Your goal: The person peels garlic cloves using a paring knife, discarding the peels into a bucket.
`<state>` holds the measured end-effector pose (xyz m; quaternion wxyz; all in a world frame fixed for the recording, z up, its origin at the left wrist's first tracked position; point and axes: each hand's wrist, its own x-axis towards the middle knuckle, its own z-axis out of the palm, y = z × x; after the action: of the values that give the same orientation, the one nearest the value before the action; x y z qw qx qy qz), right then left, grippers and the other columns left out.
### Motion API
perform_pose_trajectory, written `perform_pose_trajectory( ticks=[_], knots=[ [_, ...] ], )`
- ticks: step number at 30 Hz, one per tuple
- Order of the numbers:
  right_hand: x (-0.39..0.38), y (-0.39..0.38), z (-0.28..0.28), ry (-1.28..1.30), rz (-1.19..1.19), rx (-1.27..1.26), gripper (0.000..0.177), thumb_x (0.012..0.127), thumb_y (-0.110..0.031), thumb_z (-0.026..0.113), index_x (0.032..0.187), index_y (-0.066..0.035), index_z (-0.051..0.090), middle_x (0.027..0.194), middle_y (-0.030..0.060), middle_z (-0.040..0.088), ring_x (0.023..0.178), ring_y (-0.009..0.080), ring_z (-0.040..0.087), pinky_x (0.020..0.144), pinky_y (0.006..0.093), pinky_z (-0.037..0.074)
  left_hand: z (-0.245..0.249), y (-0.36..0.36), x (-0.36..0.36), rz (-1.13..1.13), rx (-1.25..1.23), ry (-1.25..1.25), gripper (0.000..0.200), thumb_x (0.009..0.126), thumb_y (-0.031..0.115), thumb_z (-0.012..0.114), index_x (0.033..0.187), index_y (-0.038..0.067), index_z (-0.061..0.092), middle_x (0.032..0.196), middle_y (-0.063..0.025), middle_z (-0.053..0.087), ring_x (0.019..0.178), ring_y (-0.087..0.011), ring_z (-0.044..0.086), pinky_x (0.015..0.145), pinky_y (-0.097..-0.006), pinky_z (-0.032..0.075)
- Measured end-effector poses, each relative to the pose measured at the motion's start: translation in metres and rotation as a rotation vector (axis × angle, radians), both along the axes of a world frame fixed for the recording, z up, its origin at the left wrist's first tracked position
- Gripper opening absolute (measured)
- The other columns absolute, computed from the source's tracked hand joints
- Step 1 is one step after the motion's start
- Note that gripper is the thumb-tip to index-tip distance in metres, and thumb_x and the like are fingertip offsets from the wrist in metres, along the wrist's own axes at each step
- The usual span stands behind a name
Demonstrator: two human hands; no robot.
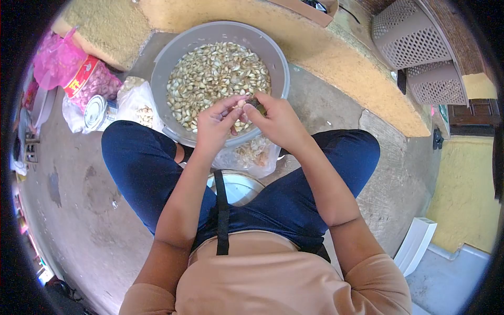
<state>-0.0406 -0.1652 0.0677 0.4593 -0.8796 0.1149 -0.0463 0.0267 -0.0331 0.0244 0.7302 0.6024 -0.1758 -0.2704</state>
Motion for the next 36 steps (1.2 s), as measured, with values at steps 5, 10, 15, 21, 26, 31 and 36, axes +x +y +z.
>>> perform_pose_trajectory(
  ticks=[5, 10, 15, 21, 26, 31, 36],
  knots=[
    [-0.001, 0.001, 0.005, -0.025, -0.013, -0.093, 0.036, 0.078, -0.035, 0.052, 0.076, 0.0, 0.054, 0.061, 0.0212, 0.055, 0.06, 0.0365, 0.056, 0.055, 0.0429, 0.043, -0.003, -0.001, -0.001, 0.02, 0.005, -0.017, 0.025, 0.079, 0.002, 0.055, 0.104, 0.004, 0.058, 0.085, -0.0034, 0.061, 0.066, -0.0069, 0.056, 0.044, -0.0167, 0.042],
    [0.0, 0.003, 0.006, 0.004, -0.029, -0.112, 0.039, 0.078, -0.037, 0.052, 0.072, 0.002, 0.054, 0.059, 0.0218, 0.055, 0.058, 0.0365, 0.056, 0.054, 0.0427, 0.043, 0.003, 0.0, -0.003, 0.026, 0.075, -0.081, 0.026, 0.078, 0.001, 0.056, 0.103, 0.006, 0.059, 0.084, -0.0031, 0.062, 0.063, -0.0066, 0.056, 0.045, -0.0173, 0.042],
    [0.0, 0.005, 0.004, 0.009, -0.056, -0.096, 0.042, 0.078, -0.037, 0.052, 0.067, 0.003, 0.054, 0.057, 0.0222, 0.054, 0.056, 0.0366, 0.055, 0.053, 0.0418, 0.043, 0.003, 0.002, -0.004, 0.097, 0.181, -0.438, 0.025, 0.077, 0.001, 0.056, 0.101, 0.006, 0.059, 0.081, -0.0053, 0.063, 0.057, -0.0078, 0.057, 0.049, -0.0197, 0.044],
    [0.002, 0.013, -0.007, -0.016, -0.141, -0.011, 0.042, 0.079, -0.035, 0.051, 0.063, 0.004, 0.054, 0.056, 0.0233, 0.053, 0.054, 0.0359, 0.055, 0.052, 0.0409, 0.043, 0.012, -0.001, -0.013, 0.24, 0.359, -0.84, 0.026, 0.073, -0.002, 0.056, 0.098, 0.005, 0.057, 0.079, -0.0098, 0.061, 0.06, -0.0172, 0.059, 0.054, -0.026, 0.047],
    [0.003, 0.016, -0.017, -0.057, -0.182, 0.024, 0.039, 0.078, -0.034, 0.051, 0.066, 0.003, 0.056, 0.055, 0.0232, 0.052, 0.054, 0.0362, 0.055, 0.052, 0.0408, 0.043, 0.007, -0.002, -0.011, 0.246, 0.409, -0.996, 0.03, 0.07, -0.002, 0.056, 0.1, 0.005, 0.056, 0.084, -0.0139, 0.06, 0.067, -0.0258, 0.059, 0.057, -0.0311, 0.048],
    [0.003, 0.011, -0.018, -0.022, -0.106, -0.073, 0.037, 0.077, -0.033, 0.052, 0.067, 0.002, 0.057, 0.056, 0.0223, 0.053, 0.054, 0.0359, 0.054, 0.052, 0.0405, 0.043, 0.004, -0.001, -0.007, 0.138, 0.437, -0.83, 0.029, 0.074, 0.0, 0.055, 0.103, 0.001, 0.053, 0.083, -0.0133, 0.06, 0.067, -0.0227, 0.06, 0.053, -0.0293, 0.047],
    [0.003, -0.002, -0.013, -0.004, -0.046, -0.038, 0.036, 0.076, -0.034, 0.052, 0.068, 0.0, 0.056, 0.057, 0.0205, 0.054, 0.055, 0.0347, 0.055, 0.052, 0.04, 0.043, 0.007, 0.004, 0.006, -0.179, 0.137, 0.172, 0.028, 0.082, 0.011, 0.051, 0.107, -0.002, 0.05, 0.086, -0.0107, 0.059, 0.072, -0.0169, 0.06, 0.04, -0.0218, 0.043]
  ],
)
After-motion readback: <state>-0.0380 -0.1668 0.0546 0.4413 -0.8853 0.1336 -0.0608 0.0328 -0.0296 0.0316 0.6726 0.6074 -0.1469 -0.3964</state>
